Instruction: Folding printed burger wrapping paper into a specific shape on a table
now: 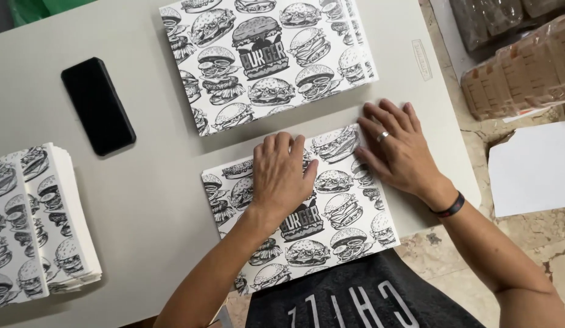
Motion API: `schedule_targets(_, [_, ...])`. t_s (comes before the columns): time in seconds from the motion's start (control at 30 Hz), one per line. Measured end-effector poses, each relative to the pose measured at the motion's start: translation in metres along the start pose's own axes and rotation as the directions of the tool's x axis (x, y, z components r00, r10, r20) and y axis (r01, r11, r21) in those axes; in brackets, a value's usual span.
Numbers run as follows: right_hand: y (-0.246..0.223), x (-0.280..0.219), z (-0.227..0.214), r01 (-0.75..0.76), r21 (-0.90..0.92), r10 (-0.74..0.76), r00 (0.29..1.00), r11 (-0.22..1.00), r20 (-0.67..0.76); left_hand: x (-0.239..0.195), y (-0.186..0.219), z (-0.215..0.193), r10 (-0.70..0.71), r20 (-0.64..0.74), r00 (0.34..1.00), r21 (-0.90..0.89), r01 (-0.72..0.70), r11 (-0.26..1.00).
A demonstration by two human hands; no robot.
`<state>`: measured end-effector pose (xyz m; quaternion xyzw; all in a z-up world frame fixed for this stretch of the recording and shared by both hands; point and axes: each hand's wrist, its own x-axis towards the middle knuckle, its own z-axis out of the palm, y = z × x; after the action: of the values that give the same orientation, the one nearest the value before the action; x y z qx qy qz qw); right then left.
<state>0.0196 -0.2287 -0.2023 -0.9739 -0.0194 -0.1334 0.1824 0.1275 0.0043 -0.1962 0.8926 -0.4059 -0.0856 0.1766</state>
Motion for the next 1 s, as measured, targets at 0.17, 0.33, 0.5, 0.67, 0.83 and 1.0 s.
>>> schedule_targets(0.17, [-0.001,0.003,-0.009,-0.156,0.104,0.14,0.98,0.982,0.144,0.004,-0.002,-0.001,-0.02,0.084,0.996,-0.075,0.026,0.997])
schedule_targets(0.33, [-0.021,0.01,-0.028,-0.255,0.275,0.199,0.956,0.927,0.215,0.01,-0.002,-0.005,-0.088,0.274,0.958,-0.137,0.129,0.982])
schedule_targets(0.5, [-0.027,0.014,-0.032,-0.558,0.407,0.427,0.825,0.723,0.371,0.007,-0.006,-0.014,-0.032,0.261,0.965,-0.193,0.085,0.978])
schedule_targets(0.67, [-0.021,0.014,-0.027,-0.596,0.256,0.482,0.784,0.761,0.392,0.0,-0.005,-0.019,-0.036,0.233,0.972,-0.122,0.066,0.99])
schedule_targets(0.83, [-0.028,0.01,-0.027,-0.577,0.221,0.474,0.793,0.786,0.384,-0.014,-0.011,-0.001,0.076,0.066,0.995,-0.122,-0.067,0.99])
schedule_targets(1.0, [-0.045,-0.062,-0.073,-0.731,0.044,0.617,0.606,0.681,0.502,-0.029,-0.002,0.016,0.236,-0.117,0.965,0.039,-0.233,0.972])
